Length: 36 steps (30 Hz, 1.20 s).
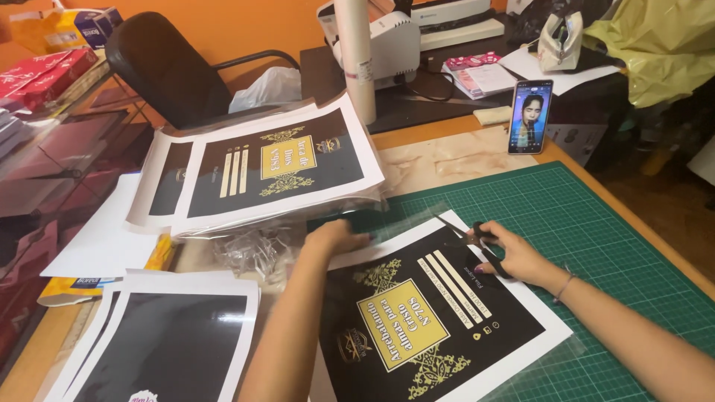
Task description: Cutting out printed designs from a sheet of paper using scissors
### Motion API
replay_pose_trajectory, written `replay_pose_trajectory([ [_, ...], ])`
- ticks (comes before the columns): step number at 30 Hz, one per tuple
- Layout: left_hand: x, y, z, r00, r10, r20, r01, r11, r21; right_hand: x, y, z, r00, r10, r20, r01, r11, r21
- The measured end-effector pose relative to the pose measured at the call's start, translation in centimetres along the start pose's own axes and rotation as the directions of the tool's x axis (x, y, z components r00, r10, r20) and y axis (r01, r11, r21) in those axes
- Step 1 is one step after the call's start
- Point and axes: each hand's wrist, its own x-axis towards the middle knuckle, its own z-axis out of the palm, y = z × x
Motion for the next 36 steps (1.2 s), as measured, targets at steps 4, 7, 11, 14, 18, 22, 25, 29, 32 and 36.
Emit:
replay_pose_trajectory([
  [4, 0.1, 3.1, 0.9, 0.99, 0.135, -0.039, -0.14, 0.963, -0.229, -0.5, 0.1, 0.0, 0.999, 0.03, -0.014, -0.029, 0.999, 0.033],
  [7, 3.7, 5.2, 2.7, 0.98, 0.174, -0.092, -0.188, 0.966, -0.178, -0.2, 0.3, -0.1, 1.0, 0.01, -0.007, -0.009, 0.996, 0.091],
  [11, 6.5, 8.1, 4.0, 0.984, 0.144, -0.103, -0.156, 0.98, -0.12, -0.4, -0.2, -0.3, 1.0, -0.025, 0.004, 0.024, 0.983, 0.184],
  [14, 8.3, 10.0, 4.9, 0.986, 0.142, -0.088, -0.155, 0.976, -0.153, -0.1, -0.1, -0.6, 0.997, -0.072, 0.03, 0.062, 0.965, 0.255],
  [18, 5.8, 12.0, 3.9, 0.991, 0.112, -0.07, -0.123, 0.975, -0.184, 0.0, 0.3, -0.8, 0.993, -0.097, 0.071, 0.07, 0.947, 0.314],
  [22, 7.7, 12.3, 5.8, 0.988, 0.138, -0.07, -0.147, 0.978, -0.146, 0.6, 0.4, -0.5, 0.99, -0.097, 0.105, 0.062, 0.953, 0.298],
  [25, 10.1, 12.0, 7.4, 0.986, 0.145, -0.086, -0.156, 0.977, -0.147, 0.4, 0.4, -0.4, 0.989, -0.107, 0.099, 0.071, 0.948, 0.311],
  [29, 11.9, 11.6, 8.1, 0.969, 0.205, -0.137, -0.224, 0.965, -0.139, 0.6, 0.4, -0.4, 0.98, -0.167, 0.11, 0.119, 0.93, 0.348],
  [32, 10.8, 11.6, 7.3, 0.953, 0.237, -0.188, -0.275, 0.937, -0.216, 0.9, 0.9, -0.5, 0.979, -0.18, 0.097, 0.135, 0.923, 0.359],
  [36, 5.7, 12.1, 4.0, 0.96, 0.236, -0.148, -0.265, 0.937, -0.225, 0.0, -0.6, 0.0, 0.979, -0.185, 0.08, 0.137, 0.903, 0.406],
])
